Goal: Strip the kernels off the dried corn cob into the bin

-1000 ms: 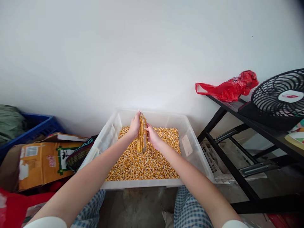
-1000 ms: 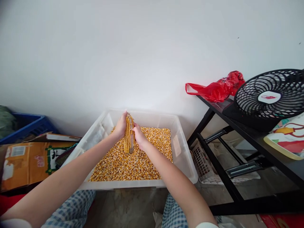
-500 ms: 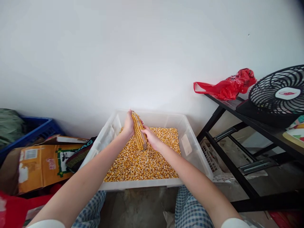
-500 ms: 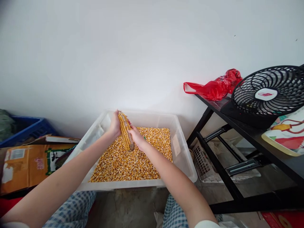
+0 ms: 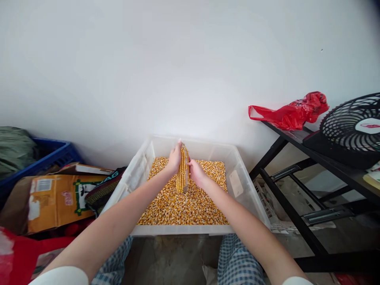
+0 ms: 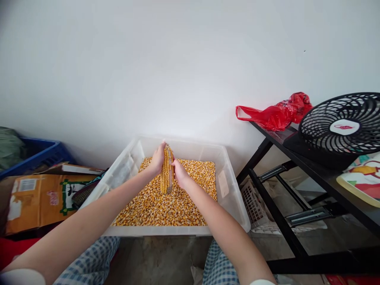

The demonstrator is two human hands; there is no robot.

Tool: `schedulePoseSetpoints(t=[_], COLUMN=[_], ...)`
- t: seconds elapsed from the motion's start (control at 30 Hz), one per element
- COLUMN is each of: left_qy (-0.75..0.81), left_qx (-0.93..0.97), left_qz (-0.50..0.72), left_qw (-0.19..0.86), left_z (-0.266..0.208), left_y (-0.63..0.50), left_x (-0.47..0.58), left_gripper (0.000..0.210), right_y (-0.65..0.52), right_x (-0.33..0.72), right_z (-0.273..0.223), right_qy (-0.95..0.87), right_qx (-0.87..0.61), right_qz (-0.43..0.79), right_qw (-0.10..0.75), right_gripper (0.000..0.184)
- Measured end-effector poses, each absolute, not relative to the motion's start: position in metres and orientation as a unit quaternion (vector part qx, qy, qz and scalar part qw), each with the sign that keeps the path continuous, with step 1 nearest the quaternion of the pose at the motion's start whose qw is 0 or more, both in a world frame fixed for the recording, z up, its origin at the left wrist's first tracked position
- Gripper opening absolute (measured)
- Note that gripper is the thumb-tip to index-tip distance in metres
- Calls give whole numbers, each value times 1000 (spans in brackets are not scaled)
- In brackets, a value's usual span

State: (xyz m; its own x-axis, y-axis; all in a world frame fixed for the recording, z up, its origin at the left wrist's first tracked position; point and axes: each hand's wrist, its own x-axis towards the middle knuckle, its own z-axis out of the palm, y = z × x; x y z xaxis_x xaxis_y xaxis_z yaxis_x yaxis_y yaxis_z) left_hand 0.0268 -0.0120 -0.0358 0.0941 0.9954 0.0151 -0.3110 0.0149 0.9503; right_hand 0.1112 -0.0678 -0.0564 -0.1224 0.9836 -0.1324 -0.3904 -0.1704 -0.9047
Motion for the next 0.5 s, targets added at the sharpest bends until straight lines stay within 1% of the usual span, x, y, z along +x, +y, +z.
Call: schedulePoseSetpoints(t=[0.13,0.23,0.3,0.4,0.5], left_qy=[411,417,408,376,353], left_qx=[466,471,455,398,343], left_qz=[555,553,551,544,534], left_qw=[553,546,569,635,688], left_z=[-40,-41,-39,-32,-24], left_y=[-13,-12,-11,-7,-7], left_x=[26,26,25,22,20], left_gripper=[51,50,49,48,49], right_y=[-68,-67,-68,-70,-72], right_x=[110,109,108,107,105], right_z=[-53,-54,-53,-50,-49], right_qy=[-349,-347,-372,-464,-525], right_qx=[-409,-430,-422,-380,-375], right_qz=[659,657,645,590,531], right_qw=[526,512,517,541,549], right_gripper=[25,26,28,31,43])
